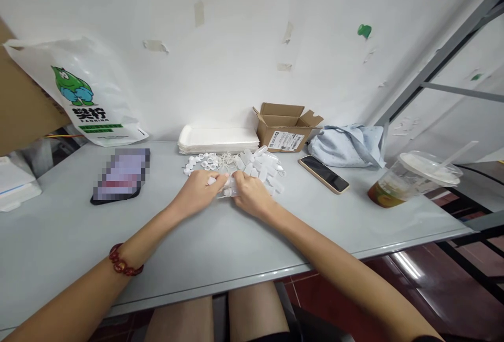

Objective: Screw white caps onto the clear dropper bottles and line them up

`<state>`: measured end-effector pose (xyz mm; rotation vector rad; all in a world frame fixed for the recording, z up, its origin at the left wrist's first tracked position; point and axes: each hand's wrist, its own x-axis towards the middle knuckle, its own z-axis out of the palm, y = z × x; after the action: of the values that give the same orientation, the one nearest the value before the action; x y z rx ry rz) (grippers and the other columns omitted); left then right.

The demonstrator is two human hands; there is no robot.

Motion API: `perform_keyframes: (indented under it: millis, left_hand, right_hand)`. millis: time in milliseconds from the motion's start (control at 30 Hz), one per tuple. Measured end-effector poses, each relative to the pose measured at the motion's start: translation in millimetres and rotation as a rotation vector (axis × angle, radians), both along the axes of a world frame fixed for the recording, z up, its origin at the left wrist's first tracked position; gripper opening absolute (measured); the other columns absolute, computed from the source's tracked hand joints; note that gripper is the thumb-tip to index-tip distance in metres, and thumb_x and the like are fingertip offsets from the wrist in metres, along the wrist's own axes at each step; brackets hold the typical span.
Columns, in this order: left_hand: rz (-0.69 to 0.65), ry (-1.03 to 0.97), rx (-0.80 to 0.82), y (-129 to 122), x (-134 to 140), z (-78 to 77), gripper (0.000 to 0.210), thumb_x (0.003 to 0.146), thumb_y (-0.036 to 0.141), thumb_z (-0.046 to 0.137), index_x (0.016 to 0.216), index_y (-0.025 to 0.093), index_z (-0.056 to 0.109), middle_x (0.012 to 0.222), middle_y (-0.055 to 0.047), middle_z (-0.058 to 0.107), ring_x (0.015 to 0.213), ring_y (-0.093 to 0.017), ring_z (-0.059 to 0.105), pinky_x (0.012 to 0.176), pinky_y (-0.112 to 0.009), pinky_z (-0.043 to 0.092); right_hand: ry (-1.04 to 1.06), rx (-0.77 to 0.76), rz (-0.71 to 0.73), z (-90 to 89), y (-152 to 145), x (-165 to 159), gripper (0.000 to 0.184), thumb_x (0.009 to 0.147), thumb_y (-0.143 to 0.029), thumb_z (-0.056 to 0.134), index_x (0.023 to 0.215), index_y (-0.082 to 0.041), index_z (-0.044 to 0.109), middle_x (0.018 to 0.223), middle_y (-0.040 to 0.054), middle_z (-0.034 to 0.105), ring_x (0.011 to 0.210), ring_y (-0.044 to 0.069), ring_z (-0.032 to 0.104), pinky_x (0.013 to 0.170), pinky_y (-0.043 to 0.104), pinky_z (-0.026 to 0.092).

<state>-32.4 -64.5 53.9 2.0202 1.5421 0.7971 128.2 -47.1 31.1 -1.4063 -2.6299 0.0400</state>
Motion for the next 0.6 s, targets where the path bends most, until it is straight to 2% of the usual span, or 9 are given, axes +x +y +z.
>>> perform_keyframes:
  millis: [100, 267, 367, 533, 600]
  left_hand:
    - [-0.030, -0.026, -0.116, 4.0, -4.7, 4.1, 0.040, 0.083, 0.047, 0.041, 0.056, 0.018, 0.049, 0.052, 0.004, 0.044, 0.051, -0.012, 0.037, 0.052, -0.025, 0.029]
    - [-0.121, 0.006, -0.038, 3.7, -8.3, 10.5, 0.032, 0.079, 0.049, 0.047, 0.068, 0.019, 0.052, 0.071, 0.002, 0.056, 0.070, -0.016, 0.050, 0.063, -0.024, 0.037]
    - [-0.093, 0.009, -0.019, 2.6, -5.1, 9.2, 0.037, 0.082, 0.048, 0.043, 0.061, 0.019, 0.047, 0.062, 0.002, 0.050, 0.063, -0.015, 0.046, 0.059, -0.024, 0.034]
    - [-0.038, -0.054, -0.235, 6.3, -8.0, 5.4, 0.046, 0.084, 0.051, 0.038, 0.055, 0.018, 0.051, 0.046, 0.005, 0.036, 0.046, -0.011, 0.034, 0.051, -0.025, 0.028]
    - [-0.040, -0.060, -0.244, 7.7, -11.6, 7.2, 0.043, 0.082, 0.050, 0.042, 0.055, 0.018, 0.051, 0.047, 0.005, 0.035, 0.046, -0.011, 0.033, 0.050, -0.024, 0.026]
  right_hand:
    - [0.006, 0.021, -0.013, 0.7, -0.6, -2.4, 0.025, 0.078, -0.012, 0.042, 0.102, -0.013, 0.045, 0.099, 0.0150, 0.064, 0.083, 0.025, 0.064, 0.064, 0.032, 0.045]
    - [0.008, 0.014, -0.011, 0.9, -0.8, -4.4, 0.027, 0.077, -0.011, 0.042, 0.104, -0.013, 0.045, 0.099, 0.0152, 0.063, 0.083, 0.026, 0.064, 0.062, 0.032, 0.046]
    - [0.016, 0.000, -0.021, 1.8, -0.4, -5.0, 0.027, 0.078, -0.011, 0.042, 0.105, -0.014, 0.044, 0.100, 0.0152, 0.062, 0.084, 0.026, 0.064, 0.064, 0.033, 0.047]
    - [-0.006, 0.018, -0.023, 3.1, 0.2, -6.4, 0.027, 0.079, -0.011, 0.043, 0.106, -0.013, 0.045, 0.103, 0.0156, 0.061, 0.085, 0.026, 0.064, 0.063, 0.033, 0.047]
    - [-0.015, 0.023, -0.027, 3.2, 0.4, -6.6, 0.027, 0.079, -0.010, 0.043, 0.105, -0.013, 0.046, 0.101, 0.0147, 0.062, 0.083, 0.026, 0.064, 0.062, 0.033, 0.047]
